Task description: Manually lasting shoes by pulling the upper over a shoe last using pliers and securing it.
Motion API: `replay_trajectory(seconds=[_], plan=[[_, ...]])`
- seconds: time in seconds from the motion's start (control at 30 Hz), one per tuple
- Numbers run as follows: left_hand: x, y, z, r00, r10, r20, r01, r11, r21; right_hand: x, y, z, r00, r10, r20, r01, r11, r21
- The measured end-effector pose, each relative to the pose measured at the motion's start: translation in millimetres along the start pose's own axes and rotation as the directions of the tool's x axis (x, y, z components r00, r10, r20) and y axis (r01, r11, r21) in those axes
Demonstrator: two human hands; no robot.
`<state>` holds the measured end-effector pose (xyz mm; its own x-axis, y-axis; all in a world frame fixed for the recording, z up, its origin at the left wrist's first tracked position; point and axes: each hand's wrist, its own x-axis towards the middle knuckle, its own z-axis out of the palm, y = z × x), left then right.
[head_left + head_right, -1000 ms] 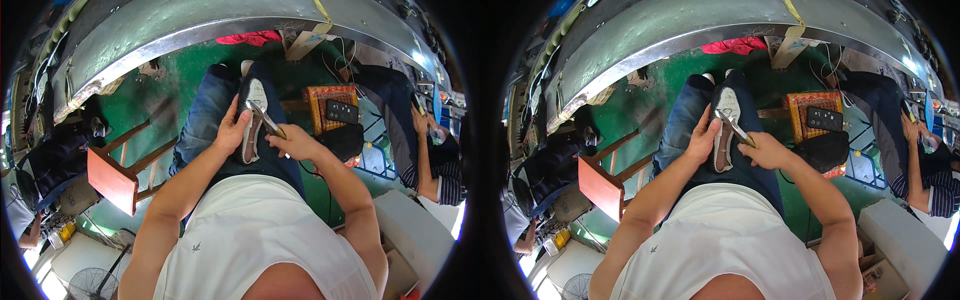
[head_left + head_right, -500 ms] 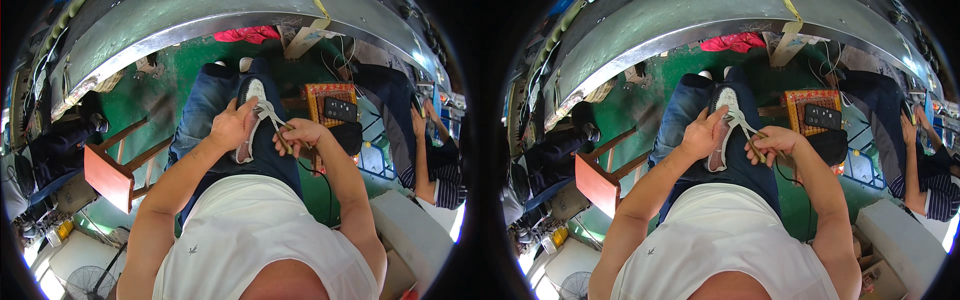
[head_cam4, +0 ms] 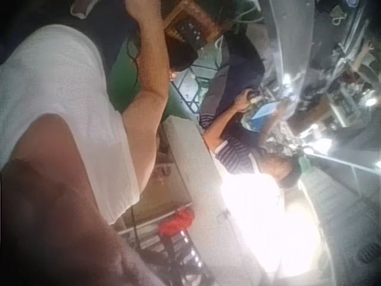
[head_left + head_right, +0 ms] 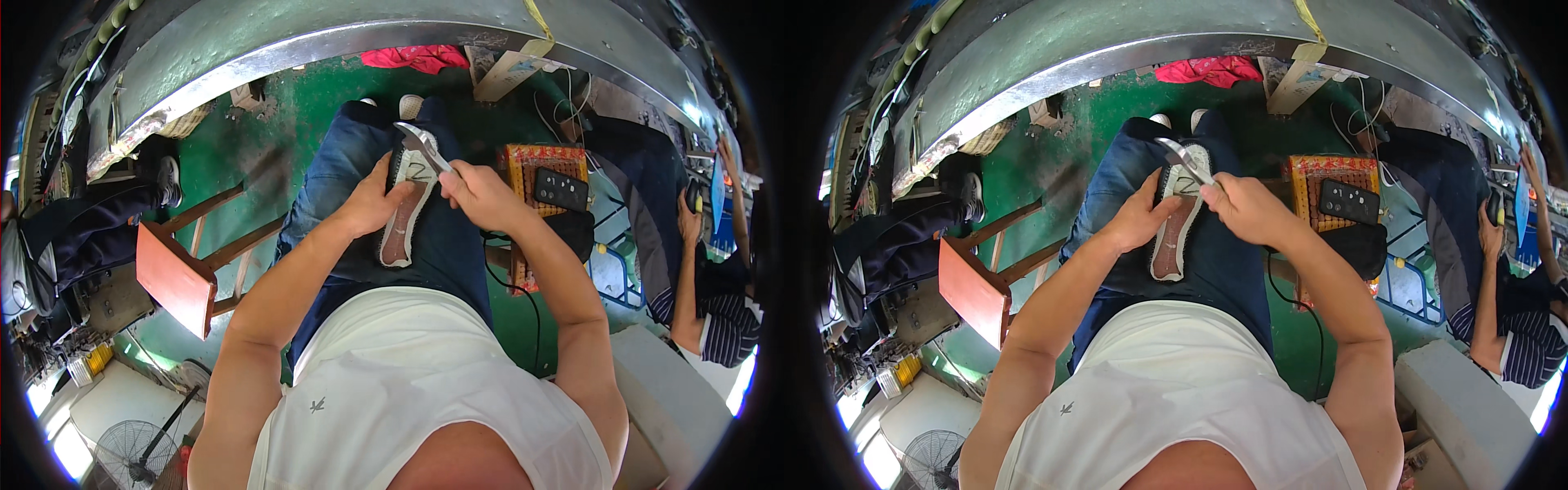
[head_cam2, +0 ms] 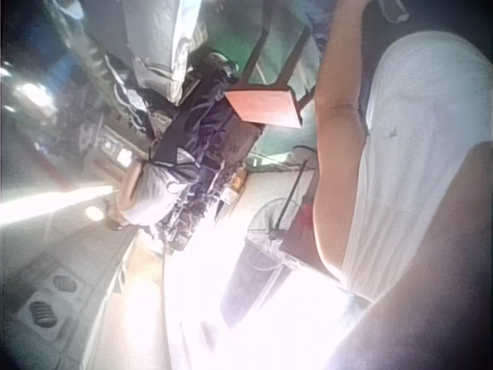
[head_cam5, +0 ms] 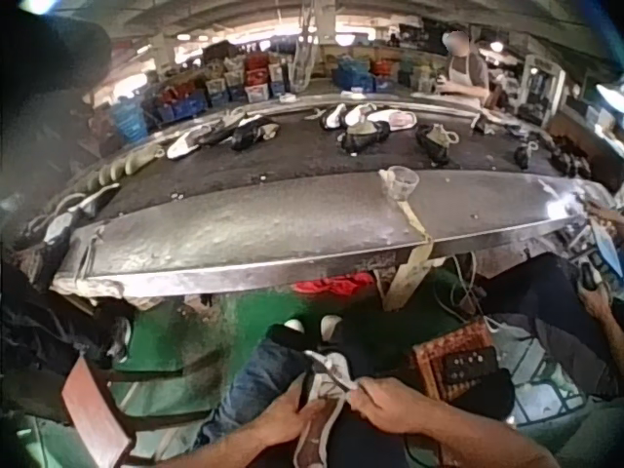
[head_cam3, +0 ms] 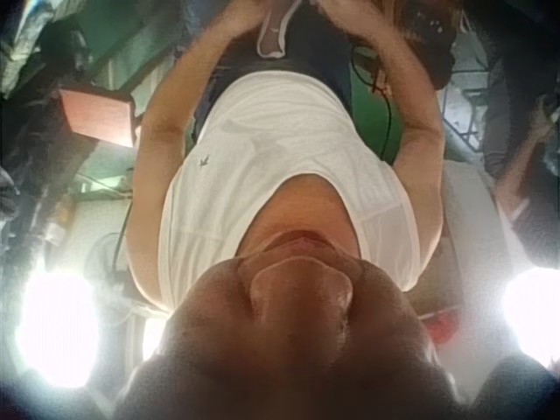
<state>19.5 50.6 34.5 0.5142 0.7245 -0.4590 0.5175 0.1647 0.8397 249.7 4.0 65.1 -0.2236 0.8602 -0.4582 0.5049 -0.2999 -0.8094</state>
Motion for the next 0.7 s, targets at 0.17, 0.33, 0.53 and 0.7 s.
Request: replay_trajectory(seconds=[0.17,0.33,0.53,0.7], plan=[[11.4,-32.1,1.8,0.999,0.028,0.022,-0.028,1.000,-0.005,-14.9,11.8,4.6,0.994,-0.103,0.027,0.106,0.933,-0.344],[22.0,-3.2,-28.9,0.912,-0.227,0.341,0.327,0.905,-0.271,-46.7,6.6,-11.7,0.961,0.167,0.220,-0.138,0.980,-0.140],[26.6,-5.9,-25.7,0.894,-0.248,0.373,0.337,0.921,-0.196,-51.9,2.6,30.4,0.971,-0.115,0.210,0.212,0.819,-0.533],[27.9,-18.6,-23.5,0.916,-0.156,0.370,0.290,0.895,-0.341,-37.8,-30.1,37.5,0.968,-0.134,0.213,0.244,0.704,-0.667]])
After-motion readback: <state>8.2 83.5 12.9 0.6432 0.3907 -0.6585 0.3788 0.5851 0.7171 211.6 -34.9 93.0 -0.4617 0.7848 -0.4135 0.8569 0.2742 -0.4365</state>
